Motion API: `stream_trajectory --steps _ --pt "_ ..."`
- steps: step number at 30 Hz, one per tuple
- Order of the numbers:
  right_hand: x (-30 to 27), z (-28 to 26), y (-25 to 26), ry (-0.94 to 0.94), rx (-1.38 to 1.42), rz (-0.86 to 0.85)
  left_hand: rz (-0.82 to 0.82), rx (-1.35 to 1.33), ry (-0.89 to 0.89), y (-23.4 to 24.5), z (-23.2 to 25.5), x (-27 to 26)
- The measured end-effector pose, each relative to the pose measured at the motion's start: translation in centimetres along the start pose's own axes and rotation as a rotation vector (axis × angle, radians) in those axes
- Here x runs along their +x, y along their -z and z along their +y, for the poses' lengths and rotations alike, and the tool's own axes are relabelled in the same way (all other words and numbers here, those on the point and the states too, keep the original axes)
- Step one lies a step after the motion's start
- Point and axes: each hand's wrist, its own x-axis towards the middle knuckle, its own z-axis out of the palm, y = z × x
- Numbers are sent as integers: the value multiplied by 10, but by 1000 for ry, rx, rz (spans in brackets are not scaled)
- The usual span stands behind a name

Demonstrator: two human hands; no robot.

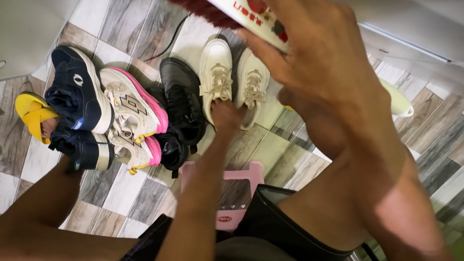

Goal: The person is using a brush to clean dust off various pairs of shoes and sneakers before placing them into a modular shoe rack.

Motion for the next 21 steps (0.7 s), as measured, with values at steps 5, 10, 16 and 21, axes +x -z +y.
stream_trajectory --steps 5,10,16,21 --pt "-2 1 1 -7 -25 -20 -1 -13 257 -56 3 4" --pt "-8 30 -4 -1 -45 -18 -159 -246 237 -30 -13 43" --pt "-8 35 -5 52 -147 89 -214 -296 220 112 -32 50" --pt "-17 20 -52 -94 -175 -53 -1 -152 -154 284 -52 33"
